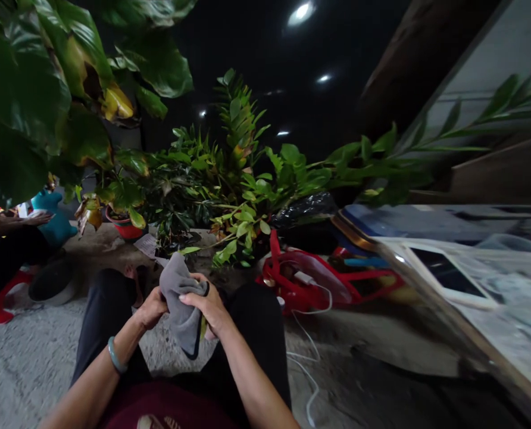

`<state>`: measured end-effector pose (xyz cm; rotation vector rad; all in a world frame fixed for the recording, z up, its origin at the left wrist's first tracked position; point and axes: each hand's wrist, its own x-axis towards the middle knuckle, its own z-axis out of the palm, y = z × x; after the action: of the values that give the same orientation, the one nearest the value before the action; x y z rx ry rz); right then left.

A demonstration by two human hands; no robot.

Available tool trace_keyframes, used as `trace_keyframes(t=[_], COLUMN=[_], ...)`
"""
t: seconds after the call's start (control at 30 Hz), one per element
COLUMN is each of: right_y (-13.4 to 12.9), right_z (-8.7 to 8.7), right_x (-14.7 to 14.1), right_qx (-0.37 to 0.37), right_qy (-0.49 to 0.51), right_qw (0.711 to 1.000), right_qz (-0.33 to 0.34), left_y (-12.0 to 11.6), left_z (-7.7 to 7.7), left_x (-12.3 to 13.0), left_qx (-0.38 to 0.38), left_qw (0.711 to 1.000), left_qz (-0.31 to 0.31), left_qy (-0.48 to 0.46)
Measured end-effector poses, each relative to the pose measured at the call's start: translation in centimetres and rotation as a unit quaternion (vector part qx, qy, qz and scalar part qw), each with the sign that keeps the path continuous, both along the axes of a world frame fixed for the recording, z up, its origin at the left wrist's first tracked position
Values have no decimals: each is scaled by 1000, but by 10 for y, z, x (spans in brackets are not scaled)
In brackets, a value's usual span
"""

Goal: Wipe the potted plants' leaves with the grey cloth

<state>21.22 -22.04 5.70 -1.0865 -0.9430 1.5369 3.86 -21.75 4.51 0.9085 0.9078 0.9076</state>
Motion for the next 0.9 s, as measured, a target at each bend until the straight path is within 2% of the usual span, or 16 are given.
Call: trace_keyframes(t=[0.07,0.2,0.27,0.37,0.47,0.6,0.67,0.7,0.77,0.87,0.9], right_y=[5,1,-4,-6,7,55,83,94,105,90,80], right_z=[-11,-29,-33,-30,-6,61,90,97,93,56,44], right_x=[-1,-4,-9,-18,-22,-18,-23,-29,-44,-65,-68], right_qx=[-32,-131,-165,-164,-103,50,115,135,102,-76,-105], right_qy=[3,69,99,104,77,93,113,121,122,94,85], right_qw=[999,989,981,981,990,990,976,969,973,990,989], right_qz=[-42,14,25,-11,-52,-97,-150,-169,-166,-76,-54], left_y=[6,10,11,14,18,39,57,68,90,116,122], left_z=[0,0,0,4,16,32,31,28,17,-2,-7], left_x=[-3,-7,-8,-11,-20,-42,-54,-59,-65,-67,-65], left_qx=[22,44,51,75,128,139,115,99,66,32,26], left_qw=[1000,999,998,997,991,984,981,978,972,967,969], left_qz=[-8,-20,-24,-20,19,110,159,183,225,247,242], left_qy=[4,-1,-6,-4,19,14,-6,-17,-35,-47,-54])
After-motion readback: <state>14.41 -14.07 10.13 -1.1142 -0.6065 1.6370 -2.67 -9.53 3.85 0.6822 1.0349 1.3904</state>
